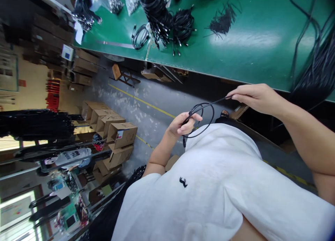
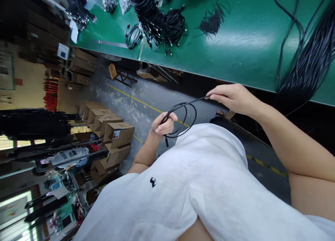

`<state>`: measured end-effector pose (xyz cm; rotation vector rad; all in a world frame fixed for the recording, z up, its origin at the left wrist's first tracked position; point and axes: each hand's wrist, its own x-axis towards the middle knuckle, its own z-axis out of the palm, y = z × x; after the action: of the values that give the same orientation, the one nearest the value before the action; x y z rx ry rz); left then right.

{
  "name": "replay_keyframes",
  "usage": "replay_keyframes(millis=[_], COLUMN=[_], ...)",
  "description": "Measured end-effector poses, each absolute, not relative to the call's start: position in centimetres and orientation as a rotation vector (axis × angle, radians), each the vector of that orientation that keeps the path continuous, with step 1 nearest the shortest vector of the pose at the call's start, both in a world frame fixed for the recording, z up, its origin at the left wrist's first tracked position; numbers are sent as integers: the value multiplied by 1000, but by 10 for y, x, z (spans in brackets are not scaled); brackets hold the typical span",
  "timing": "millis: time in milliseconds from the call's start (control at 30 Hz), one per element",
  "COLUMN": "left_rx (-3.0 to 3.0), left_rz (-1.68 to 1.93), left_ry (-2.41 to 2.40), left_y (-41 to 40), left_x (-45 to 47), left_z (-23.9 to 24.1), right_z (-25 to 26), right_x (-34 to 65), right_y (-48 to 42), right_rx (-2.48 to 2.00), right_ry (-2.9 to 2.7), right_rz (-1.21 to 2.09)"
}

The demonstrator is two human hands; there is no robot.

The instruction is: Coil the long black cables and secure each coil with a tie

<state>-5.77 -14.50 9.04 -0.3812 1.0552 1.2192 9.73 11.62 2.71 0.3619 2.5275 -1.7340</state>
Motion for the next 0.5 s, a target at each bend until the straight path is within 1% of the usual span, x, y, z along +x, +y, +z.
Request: replay_keyframes(millis=[100,200,300,400,467,500], left_rx=[-485,-596,-614,-519,-450,-424], left_rz=[1194,1260,1475,1762,1867,1886], left_ry=[1076,1123,1198,1291,1346,1373], left_y=[-151,-157,-164,-171,-175,-175], left_x=[-54,-53,-58,-74,-85,-90], left_z=[89,88,95,112,124,128], right_z=[21,-1,-43,-93,-114,-115], right_x=[83,80,97,137,167,180], right_y=[116,122,138,152,151,146], right_rx=[259,339,582,787,777,717], right_ry=[2617,2536,2453,2365,2333,2358], right_rz=[-1665,-1702,-1661,-1480,-1355,-1299])
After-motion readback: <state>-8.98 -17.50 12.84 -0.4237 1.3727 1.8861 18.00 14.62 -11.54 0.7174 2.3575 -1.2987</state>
